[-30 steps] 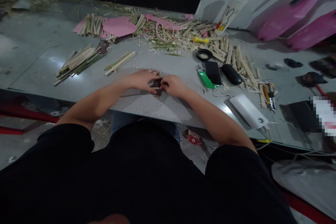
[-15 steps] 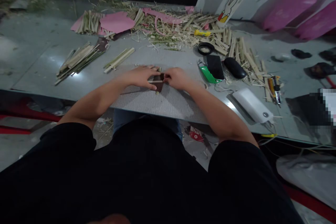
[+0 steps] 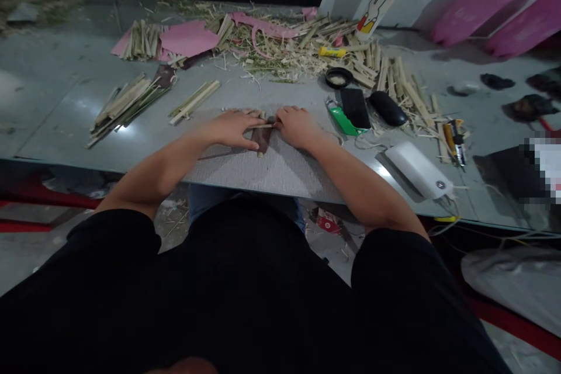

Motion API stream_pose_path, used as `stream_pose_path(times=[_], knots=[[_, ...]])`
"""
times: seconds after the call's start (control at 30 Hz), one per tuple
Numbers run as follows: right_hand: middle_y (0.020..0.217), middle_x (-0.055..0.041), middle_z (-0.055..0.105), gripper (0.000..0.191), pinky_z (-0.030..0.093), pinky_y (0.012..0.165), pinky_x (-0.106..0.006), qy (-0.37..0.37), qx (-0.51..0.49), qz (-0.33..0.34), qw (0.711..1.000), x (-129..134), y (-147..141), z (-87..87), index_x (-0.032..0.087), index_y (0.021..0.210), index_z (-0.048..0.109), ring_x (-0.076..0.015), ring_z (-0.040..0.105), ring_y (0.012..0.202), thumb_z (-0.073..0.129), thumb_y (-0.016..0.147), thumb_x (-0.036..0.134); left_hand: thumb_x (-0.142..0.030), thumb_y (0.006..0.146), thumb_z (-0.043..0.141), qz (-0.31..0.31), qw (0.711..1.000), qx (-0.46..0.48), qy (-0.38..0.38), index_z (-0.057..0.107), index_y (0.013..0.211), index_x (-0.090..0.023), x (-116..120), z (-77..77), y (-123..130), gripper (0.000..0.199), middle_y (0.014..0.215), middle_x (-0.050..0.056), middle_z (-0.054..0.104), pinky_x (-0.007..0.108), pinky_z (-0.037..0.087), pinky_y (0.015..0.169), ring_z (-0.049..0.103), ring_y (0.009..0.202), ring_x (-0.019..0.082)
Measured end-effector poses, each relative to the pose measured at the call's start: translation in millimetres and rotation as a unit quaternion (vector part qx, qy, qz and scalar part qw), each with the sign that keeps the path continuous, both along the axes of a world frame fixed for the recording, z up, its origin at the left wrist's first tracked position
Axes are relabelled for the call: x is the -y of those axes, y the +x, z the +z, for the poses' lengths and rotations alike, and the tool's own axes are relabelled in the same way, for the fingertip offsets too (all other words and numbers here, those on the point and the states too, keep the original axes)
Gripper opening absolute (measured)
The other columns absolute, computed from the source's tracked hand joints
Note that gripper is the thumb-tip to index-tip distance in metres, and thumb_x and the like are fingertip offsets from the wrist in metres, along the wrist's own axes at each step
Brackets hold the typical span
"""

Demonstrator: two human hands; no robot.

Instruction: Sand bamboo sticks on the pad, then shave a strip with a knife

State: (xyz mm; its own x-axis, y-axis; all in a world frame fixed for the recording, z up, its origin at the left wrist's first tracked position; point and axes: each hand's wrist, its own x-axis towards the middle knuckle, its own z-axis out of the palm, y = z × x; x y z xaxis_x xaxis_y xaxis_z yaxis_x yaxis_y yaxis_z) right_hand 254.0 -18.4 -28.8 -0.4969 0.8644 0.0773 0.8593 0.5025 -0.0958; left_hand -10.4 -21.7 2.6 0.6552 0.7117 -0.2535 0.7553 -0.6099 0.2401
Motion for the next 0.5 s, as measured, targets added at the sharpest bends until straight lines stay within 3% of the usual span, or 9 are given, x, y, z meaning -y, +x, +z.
stream_pose_path(times=[0.17,0.3,0.43,0.5], knots=[[0.136,-0.0209,0.082,0.031,0.051,0.109,-0.05,0.008,0.028,0.068,0.997,-2.5,15.0,2.2,0.017,0.13,0.081,-0.0394,0.072,0.129,0.058,0.115,0.031,-0.067,0.106,0.08,0.006,1.0,0.012,0.002,0.047,0.19,-0.036,0.5,-0.2,0.3,0.095,0.202,0.011,0.034,0.07,0.028,0.149,0.032,0.186,0.051],[0.136,-0.0252,0.082,0.034,0.051,0.11,-0.053,0.037,0.065,0.054,0.996,-0.6,13.1,3.6,0.014,0.126,0.082,-0.0418,0.074,0.128,0.052,0.116,0.027,-0.065,0.105,0.08,0.036,0.999,0.024,0.011,0.051,0.187,-0.037,-1.1,-3.0,1.6,0.092,0.198,0.011,0.044,0.078,0.019,0.149,0.036,0.183,0.05],[0.124,-0.0223,0.087,0.037,0.054,0.097,-0.05,0.031,0.034,-0.006,0.999,2.3,6.5,5.9,0.017,0.126,0.082,-0.0395,0.078,0.111,0.048,0.118,0.029,-0.05,0.114,0.067,0.108,0.989,0.071,0.072,0.08,0.153,-0.034,-0.4,-3.3,4.5,0.043,0.166,0.011,0.076,0.075,0.02,0.148,0.06,0.164,0.041],[0.119,-0.0208,0.088,0.038,0.054,0.089,-0.048,0.022,-0.006,-0.048,0.999,4.5,6.3,7.6,0.019,0.132,0.08,-0.0386,0.079,0.102,0.048,0.118,0.031,-0.045,0.118,0.059,0.144,0.978,0.105,0.108,0.084,0.131,-0.03,-0.4,-2.1,5.0,0.032,0.146,0.011,0.084,0.072,0.025,0.146,0.069,0.148,0.038]])
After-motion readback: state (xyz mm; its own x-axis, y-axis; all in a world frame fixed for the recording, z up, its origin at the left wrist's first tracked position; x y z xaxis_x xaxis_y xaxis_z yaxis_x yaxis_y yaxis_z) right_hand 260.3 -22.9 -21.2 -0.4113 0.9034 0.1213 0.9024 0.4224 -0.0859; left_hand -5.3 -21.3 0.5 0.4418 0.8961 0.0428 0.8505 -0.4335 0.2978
